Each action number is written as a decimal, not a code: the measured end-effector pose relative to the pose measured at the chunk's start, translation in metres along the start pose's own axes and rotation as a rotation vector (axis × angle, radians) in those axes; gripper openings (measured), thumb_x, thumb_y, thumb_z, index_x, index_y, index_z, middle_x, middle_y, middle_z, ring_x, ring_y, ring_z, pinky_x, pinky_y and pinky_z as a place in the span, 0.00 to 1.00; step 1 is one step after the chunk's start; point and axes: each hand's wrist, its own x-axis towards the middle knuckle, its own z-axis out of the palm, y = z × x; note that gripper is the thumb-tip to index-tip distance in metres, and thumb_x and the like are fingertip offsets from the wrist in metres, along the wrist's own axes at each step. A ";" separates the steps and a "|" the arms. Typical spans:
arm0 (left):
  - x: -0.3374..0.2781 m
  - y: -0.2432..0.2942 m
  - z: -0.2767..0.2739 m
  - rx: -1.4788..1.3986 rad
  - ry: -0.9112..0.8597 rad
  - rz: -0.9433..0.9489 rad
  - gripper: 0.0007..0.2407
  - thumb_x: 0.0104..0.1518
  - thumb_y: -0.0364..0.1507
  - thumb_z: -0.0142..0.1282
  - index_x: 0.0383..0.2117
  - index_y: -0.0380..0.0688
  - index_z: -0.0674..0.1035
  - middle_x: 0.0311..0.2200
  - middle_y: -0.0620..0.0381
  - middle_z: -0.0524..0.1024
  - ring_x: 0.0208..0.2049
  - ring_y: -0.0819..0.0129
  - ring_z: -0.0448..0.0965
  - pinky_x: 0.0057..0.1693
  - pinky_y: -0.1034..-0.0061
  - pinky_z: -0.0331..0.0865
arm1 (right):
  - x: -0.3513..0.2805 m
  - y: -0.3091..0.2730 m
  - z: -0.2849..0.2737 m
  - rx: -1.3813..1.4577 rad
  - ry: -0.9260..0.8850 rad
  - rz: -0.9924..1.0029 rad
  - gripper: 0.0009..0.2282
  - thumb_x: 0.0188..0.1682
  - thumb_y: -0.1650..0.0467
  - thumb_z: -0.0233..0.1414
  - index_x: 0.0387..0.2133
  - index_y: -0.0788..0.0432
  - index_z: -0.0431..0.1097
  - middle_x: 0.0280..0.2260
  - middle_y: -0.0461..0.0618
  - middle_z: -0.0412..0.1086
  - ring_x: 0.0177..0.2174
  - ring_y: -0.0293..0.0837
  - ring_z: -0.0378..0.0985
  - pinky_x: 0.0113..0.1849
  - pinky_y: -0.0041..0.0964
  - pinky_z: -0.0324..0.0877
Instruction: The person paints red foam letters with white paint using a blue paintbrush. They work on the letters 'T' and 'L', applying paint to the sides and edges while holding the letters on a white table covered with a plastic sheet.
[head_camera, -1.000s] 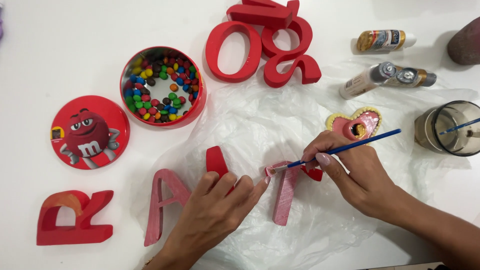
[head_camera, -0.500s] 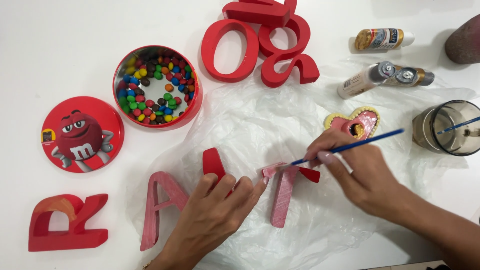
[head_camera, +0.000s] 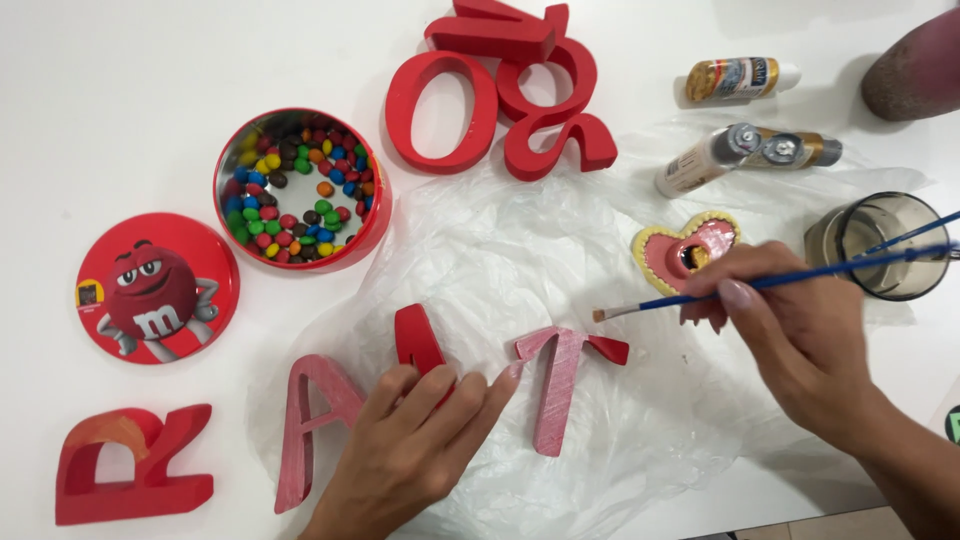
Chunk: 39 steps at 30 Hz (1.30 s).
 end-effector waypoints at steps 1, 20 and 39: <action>0.000 0.001 -0.003 0.039 0.039 -0.015 0.14 0.70 0.18 0.49 0.55 0.44 0.84 0.41 0.57 0.76 0.42 0.62 0.77 0.48 0.64 0.71 | -0.008 0.002 -0.004 0.112 0.072 0.018 0.10 0.63 0.75 0.43 0.43 0.71 0.71 0.38 0.60 0.76 0.32 0.47 0.85 0.33 0.33 0.78; -0.014 0.136 0.057 -0.125 0.172 -0.878 0.25 0.49 0.29 0.77 0.51 0.40 0.74 0.51 0.46 0.73 0.49 0.48 0.75 0.57 0.55 0.72 | -0.068 0.010 0.004 0.110 0.075 -0.140 0.07 0.56 0.76 0.50 0.45 0.66 0.71 0.37 0.58 0.82 0.39 0.48 0.90 0.40 0.32 0.88; -0.010 0.165 0.056 0.165 -0.068 -0.640 0.25 0.68 0.51 0.57 0.64 0.50 0.79 0.19 0.66 0.67 0.20 0.71 0.66 0.31 0.74 0.66 | -0.069 0.006 0.015 -0.009 -0.043 -0.390 0.07 0.55 0.77 0.52 0.44 0.64 0.73 0.38 0.53 0.83 0.36 0.46 0.87 0.35 0.28 0.80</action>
